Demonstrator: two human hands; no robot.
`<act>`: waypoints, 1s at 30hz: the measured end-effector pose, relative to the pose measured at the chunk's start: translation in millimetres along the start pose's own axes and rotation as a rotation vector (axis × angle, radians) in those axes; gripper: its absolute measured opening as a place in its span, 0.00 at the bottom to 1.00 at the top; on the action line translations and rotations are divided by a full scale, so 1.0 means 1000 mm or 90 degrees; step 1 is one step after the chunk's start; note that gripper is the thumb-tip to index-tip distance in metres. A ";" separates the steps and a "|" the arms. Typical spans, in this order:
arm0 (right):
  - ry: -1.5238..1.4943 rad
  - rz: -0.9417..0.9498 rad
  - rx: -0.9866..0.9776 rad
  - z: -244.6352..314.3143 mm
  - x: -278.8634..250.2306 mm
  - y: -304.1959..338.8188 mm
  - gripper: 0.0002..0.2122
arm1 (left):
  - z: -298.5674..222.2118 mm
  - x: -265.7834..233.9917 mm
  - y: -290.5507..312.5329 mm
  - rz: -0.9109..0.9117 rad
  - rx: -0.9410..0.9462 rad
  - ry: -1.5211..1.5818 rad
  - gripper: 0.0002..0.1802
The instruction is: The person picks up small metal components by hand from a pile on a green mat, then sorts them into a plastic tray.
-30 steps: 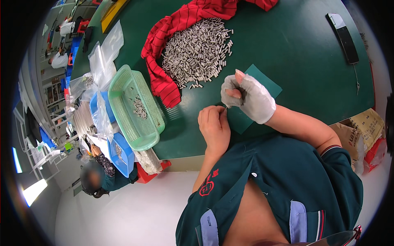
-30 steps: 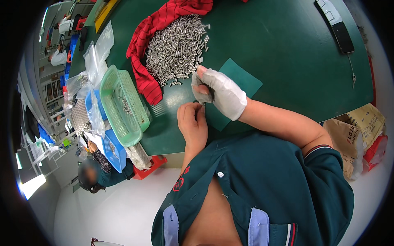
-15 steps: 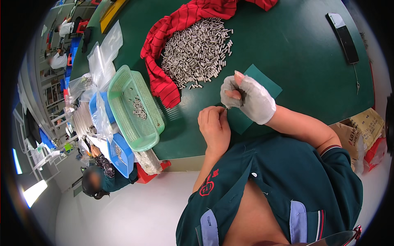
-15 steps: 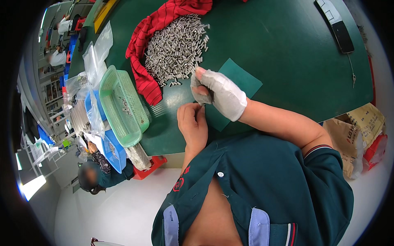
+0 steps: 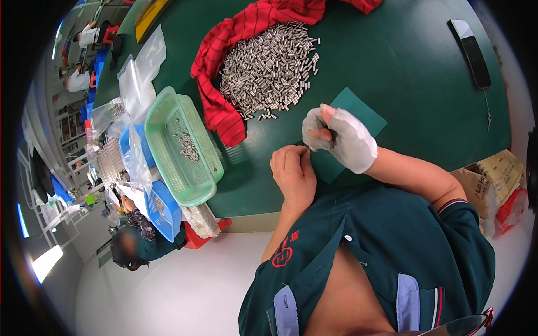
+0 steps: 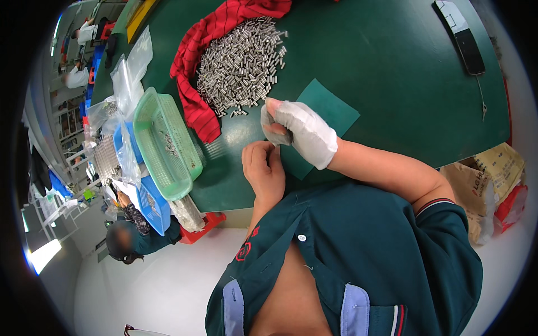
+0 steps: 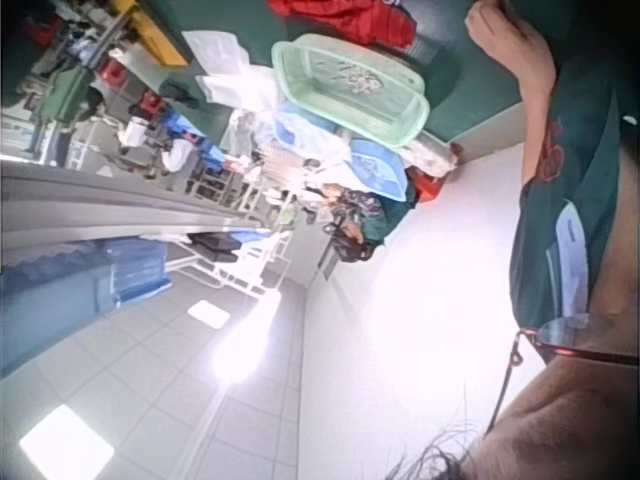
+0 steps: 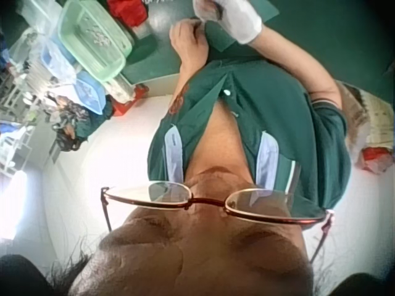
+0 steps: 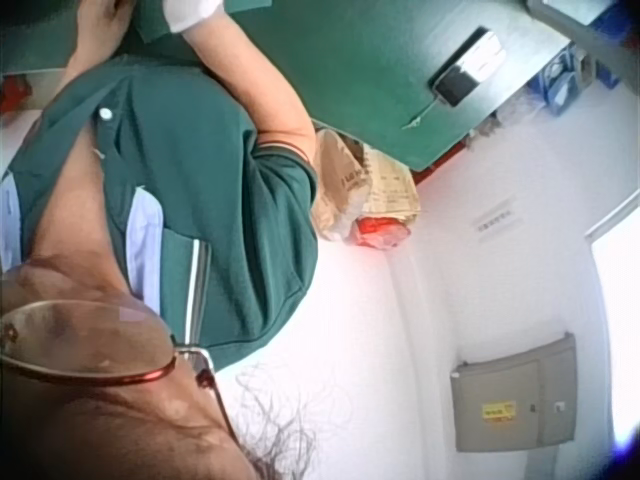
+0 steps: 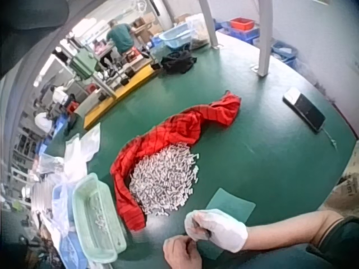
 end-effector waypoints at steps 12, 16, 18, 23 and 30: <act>0.092 -0.007 -0.082 -0.002 0.002 0.005 0.23 | -0.002 0.000 -0.002 -0.049 0.030 0.008 0.09; 0.095 0.019 -0.092 -0.007 -0.001 0.005 0.23 | -0.006 -0.001 -0.004 -0.053 0.027 0.014 0.08; 0.128 0.035 -0.101 -0.007 0.001 0.004 0.23 | -0.007 -0.001 -0.005 -0.056 0.039 0.010 0.08; 0.094 0.021 -0.096 -0.001 0.007 0.003 0.22 | -0.001 -0.013 -0.008 -0.053 0.051 0.015 0.07; 0.355 0.065 -0.023 -0.003 0.016 0.023 0.08 | 0.019 -0.039 -0.012 -0.057 -0.261 0.541 0.02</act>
Point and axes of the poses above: each hand's wrist, its own y-axis away from the middle knuckle, its own x-axis out of the palm, z = x × y, the point moved 4 cm from there along -y, towards the middle knuckle, and after that the axes turned 13 degrees about -z, right-handed, at the moved point
